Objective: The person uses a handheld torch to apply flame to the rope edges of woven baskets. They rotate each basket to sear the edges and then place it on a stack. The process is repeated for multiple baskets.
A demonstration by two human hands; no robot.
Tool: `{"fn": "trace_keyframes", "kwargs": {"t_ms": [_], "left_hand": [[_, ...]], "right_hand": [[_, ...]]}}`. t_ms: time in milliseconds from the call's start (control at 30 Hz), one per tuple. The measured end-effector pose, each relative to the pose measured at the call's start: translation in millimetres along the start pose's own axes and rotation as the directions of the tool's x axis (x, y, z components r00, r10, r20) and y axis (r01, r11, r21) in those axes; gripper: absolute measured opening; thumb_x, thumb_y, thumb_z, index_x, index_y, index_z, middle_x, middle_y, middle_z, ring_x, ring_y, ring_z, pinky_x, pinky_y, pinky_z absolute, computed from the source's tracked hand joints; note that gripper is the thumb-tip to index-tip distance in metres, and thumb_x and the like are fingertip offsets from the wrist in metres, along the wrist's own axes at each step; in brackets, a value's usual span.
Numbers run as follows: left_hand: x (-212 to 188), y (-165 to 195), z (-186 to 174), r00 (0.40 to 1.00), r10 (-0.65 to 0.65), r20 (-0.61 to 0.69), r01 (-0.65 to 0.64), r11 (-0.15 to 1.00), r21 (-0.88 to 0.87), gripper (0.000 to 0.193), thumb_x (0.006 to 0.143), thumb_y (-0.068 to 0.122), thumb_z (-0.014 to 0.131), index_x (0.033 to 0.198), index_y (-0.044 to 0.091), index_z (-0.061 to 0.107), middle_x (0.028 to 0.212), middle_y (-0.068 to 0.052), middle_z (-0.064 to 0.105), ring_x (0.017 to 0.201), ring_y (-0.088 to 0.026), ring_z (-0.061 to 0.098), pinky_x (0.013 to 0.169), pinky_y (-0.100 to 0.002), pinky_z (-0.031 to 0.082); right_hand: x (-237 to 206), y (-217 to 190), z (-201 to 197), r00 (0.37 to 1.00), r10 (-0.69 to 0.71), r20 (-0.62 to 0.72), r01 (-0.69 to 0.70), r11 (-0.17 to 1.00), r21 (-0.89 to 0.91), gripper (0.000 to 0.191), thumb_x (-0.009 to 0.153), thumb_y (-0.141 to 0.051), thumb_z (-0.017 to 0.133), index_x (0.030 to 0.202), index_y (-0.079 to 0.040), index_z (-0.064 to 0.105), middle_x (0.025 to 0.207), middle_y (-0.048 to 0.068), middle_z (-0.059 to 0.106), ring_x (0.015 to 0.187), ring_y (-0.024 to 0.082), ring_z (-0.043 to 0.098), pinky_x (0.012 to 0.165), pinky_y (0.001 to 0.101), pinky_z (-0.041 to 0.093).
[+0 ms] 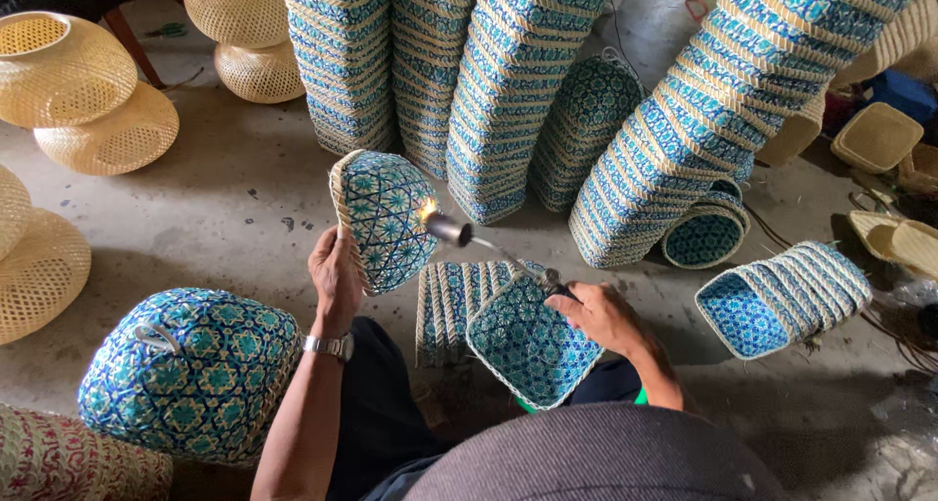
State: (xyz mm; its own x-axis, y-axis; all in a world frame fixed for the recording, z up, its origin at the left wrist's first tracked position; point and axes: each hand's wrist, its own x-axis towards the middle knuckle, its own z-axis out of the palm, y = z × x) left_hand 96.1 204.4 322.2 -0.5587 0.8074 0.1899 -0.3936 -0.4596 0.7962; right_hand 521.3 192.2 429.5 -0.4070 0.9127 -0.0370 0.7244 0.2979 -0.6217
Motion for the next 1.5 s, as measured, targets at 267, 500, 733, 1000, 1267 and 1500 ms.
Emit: {"fn": "trace_keyframes", "kwargs": {"t_ms": [267,500,733,1000,1267,1500], "left_hand": [[2.4,-18.7,-22.3,0.998,-0.062,0.009,0.062,0.948,-0.313,0.022,0.112,0.016,0.056,0.122,-0.003,0.061,0.101,-0.005,0.068,0.088,-0.013,0.062,0.08,-0.028,0.052],[-7.4,-13.7,-20.8,0.997,-0.077,0.001,0.067,0.862,-0.502,0.035,0.112,0.02,0.04,0.136,-0.002,0.052,0.133,-0.013,0.062,0.122,-0.025,0.06,0.111,-0.043,0.048],[5.9,-6.3,-36.9,0.99,-0.123,-0.073,0.042,0.74,-0.671,0.041,0.11,0.016,0.039,0.143,-0.007,0.05,0.145,-0.017,0.057,0.132,-0.028,0.056,0.121,-0.048,0.041],[2.5,56.9,-26.1,0.975,-0.216,0.046,0.211,0.848,-0.487,0.038,0.108,0.016,0.04,0.136,-0.004,0.054,0.135,-0.015,0.063,0.124,-0.028,0.061,0.111,-0.048,0.046],[29.6,81.1,-33.5,0.965,-0.205,0.164,0.211,0.977,-0.019,0.028,0.111,0.015,0.057,0.124,-0.008,0.067,0.107,-0.009,0.07,0.091,-0.015,0.066,0.082,-0.029,0.055],[17.5,75.7,-2.2,0.929,-0.127,0.349,-0.056,0.881,0.469,0.027,0.104,0.014,0.061,0.122,-0.005,0.069,0.099,-0.005,0.07,0.085,-0.012,0.062,0.075,-0.025,0.052]], "right_hand": [[2.2,10.9,16.2,0.999,0.031,0.037,-0.034,0.995,0.095,0.053,0.098,-0.049,0.061,0.075,-0.001,0.065,0.06,0.004,0.062,0.05,0.014,0.054,0.045,0.0327,0.045],[-10.7,-3.8,29.6,0.995,-0.057,0.078,0.051,0.996,0.068,0.046,0.094,-0.048,0.063,0.081,-0.004,0.069,0.059,0.002,0.065,0.05,0.009,0.059,0.047,0.0306,0.048],[-0.6,26.9,42.9,0.995,0.009,0.101,-0.034,0.969,0.243,0.047,0.094,-0.047,0.064,0.076,-0.003,0.065,0.058,0.0,0.06,0.048,0.009,0.054,0.043,0.0293,0.045],[4.3,75.7,23.3,0.985,0.091,0.147,-0.153,0.857,0.492,0.043,0.094,-0.044,0.063,0.076,-0.005,0.064,0.058,0.001,0.06,0.04,0.006,0.049,0.031,0.0255,0.039],[13.7,79.8,-13.2,0.987,0.081,0.137,-0.144,0.822,0.552,0.048,0.096,-0.043,0.063,0.073,-0.001,0.061,0.055,0.003,0.058,0.038,0.008,0.049,0.03,0.0264,0.038],[27.5,27.9,-35.3,0.995,0.066,0.076,-0.087,0.945,0.315,0.045,0.095,-0.043,0.063,0.074,-0.003,0.064,0.057,0.001,0.059,0.043,0.009,0.053,0.038,0.0282,0.042]]}}
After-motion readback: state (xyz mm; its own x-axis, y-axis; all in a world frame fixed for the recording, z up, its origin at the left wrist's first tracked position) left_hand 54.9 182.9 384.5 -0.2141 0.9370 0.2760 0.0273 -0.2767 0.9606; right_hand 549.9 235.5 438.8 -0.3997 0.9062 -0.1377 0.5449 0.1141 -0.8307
